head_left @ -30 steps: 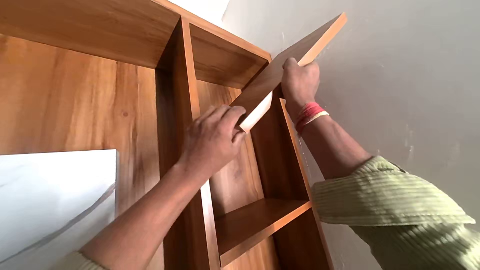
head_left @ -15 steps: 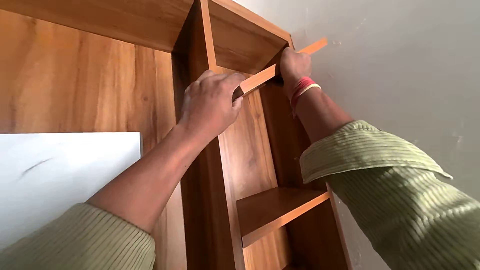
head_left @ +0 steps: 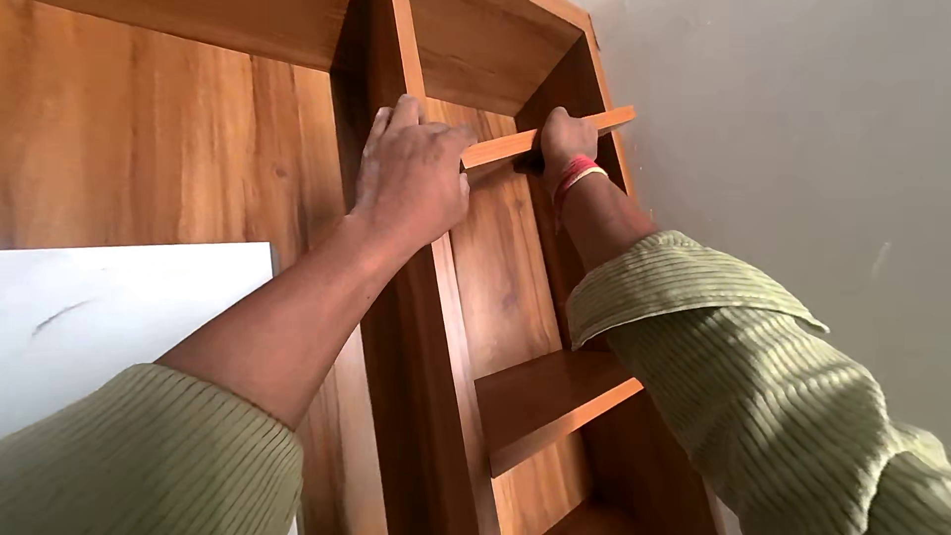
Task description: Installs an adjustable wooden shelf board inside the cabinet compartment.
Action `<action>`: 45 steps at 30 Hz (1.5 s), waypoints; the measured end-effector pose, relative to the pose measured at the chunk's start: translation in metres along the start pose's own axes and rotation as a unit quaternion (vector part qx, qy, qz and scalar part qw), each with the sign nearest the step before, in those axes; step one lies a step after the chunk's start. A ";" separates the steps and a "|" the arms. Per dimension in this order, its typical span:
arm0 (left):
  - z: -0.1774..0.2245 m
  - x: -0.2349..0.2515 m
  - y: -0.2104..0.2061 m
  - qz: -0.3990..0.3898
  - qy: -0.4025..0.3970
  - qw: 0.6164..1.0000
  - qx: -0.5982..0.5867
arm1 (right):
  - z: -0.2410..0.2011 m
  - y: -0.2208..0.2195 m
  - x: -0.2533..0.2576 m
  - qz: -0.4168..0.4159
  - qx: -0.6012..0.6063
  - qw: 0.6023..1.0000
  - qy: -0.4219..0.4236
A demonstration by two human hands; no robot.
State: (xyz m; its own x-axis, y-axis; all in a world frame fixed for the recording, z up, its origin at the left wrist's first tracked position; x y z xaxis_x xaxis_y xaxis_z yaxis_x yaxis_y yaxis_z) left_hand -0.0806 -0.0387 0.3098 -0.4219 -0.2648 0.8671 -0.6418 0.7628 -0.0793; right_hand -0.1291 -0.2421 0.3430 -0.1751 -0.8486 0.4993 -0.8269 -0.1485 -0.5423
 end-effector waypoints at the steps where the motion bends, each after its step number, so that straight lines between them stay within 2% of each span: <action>1: 0.001 0.000 -0.001 -0.011 -0.001 1.000 0.011 | 0.004 -0.001 -0.001 -0.001 -0.007 1.000 -0.003; 6: 0.004 0.002 -0.004 -0.036 -0.018 0.998 0.043 | 0.009 -0.006 0.000 -0.005 -0.018 1.000 -0.008; 15: 0.012 0.008 -0.005 -0.049 0.027 0.996 0.064 | -0.001 -0.009 0.006 -0.051 -0.089 0.994 0.039; 18: 0.008 0.010 -0.004 -0.051 0.035 0.997 0.046 | 0.000 -0.006 0.002 -0.060 -0.079 0.994 0.049; 23: 0.006 0.011 -0.004 -0.062 0.042 0.995 0.066 | 0.007 -0.010 0.001 -0.027 -0.025 0.999 0.018; 27: 0.003 0.013 -0.007 -0.067 0.046 0.994 0.068 | 0.010 -0.013 0.005 -0.055 -0.040 0.997 0.024; 28: -0.004 0.015 -0.014 -0.049 0.038 0.996 0.070 | 0.009 -0.014 0.008 -0.063 -0.044 0.997 0.033; 29: -0.019 0.016 -0.030 0.004 0.008 0.997 0.077 | 0.008 -0.014 0.008 -0.072 -0.050 0.995 0.045; 30: -0.041 0.018 -0.059 0.100 -0.035 0.989 0.102 | 0.008 -0.014 0.009 -0.073 -0.061 0.994 0.056; 31: -0.057 0.022 -0.079 0.130 -0.050 0.984 0.109 | 0.008 -0.013 0.009 -0.074 -0.072 0.992 0.065; 33: -0.065 0.027 -0.096 0.110 -0.049 0.986 0.113 | 0.011 -0.014 0.009 -0.073 -0.077 0.992 0.069; 36: -0.057 0.026 -0.085 0.090 -0.010 0.987 0.135 | 0.013 -0.021 0.005 -0.059 -0.050 0.996 0.045; 37: -0.047 0.027 -0.072 0.022 0.016 0.990 0.137 | 0.012 -0.022 0.005 -0.061 -0.055 0.996 0.048; 38: -0.035 0.030 -0.056 -0.094 0.054 0.987 0.120 | 0.011 -0.020 0.005 -0.072 -0.070 0.993 0.059; 39: -0.041 0.025 -0.070 0.059 0.013 0.991 0.118 | 0.010 -0.019 0.008 -0.087 -0.080 0.990 0.074; 40: -0.046 0.023 -0.079 0.138 -0.010 0.984 0.112 | 0.012 -0.021 0.012 -0.111 -0.073 0.988 0.081; 41: -0.043 0.027 -0.071 0.046 0.007 0.991 0.122 | 0.014 -0.022 0.018 -0.150 -0.052 0.984 0.080; 42: -0.038 0.034 -0.058 -0.093 0.046 0.986 0.129 | 0.017 -0.022 0.023 -0.196 -0.027 0.978 0.068; 44: -0.053 0.028 -0.080 0.118 -0.044 0.983 0.131 | 0.025 -0.012 0.033 -0.256 -0.015 0.965 0.063; 45: -0.048 0.027 -0.076 0.153 -0.063 0.979 0.123 | 0.026 0.001 0.038 -0.253 -0.052 0.962 0.086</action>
State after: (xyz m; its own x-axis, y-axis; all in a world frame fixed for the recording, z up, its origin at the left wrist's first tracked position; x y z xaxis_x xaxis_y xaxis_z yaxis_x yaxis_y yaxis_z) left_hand -0.0126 -0.0757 0.3630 -0.6839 -0.1284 0.7182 -0.6010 0.6572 -0.4548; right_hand -0.1226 -0.2875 0.3433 0.1853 -0.5839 0.7904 -0.8775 -0.4603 -0.1343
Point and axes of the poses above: each hand's wrist, its own x-axis towards the middle knuckle, its own y-axis out of the back of the hand, z = x × y, the point moved 4 cm from there along x, towards the middle knuckle, and after that the axes turned 13 degrees about z, right-handed, at the moved point
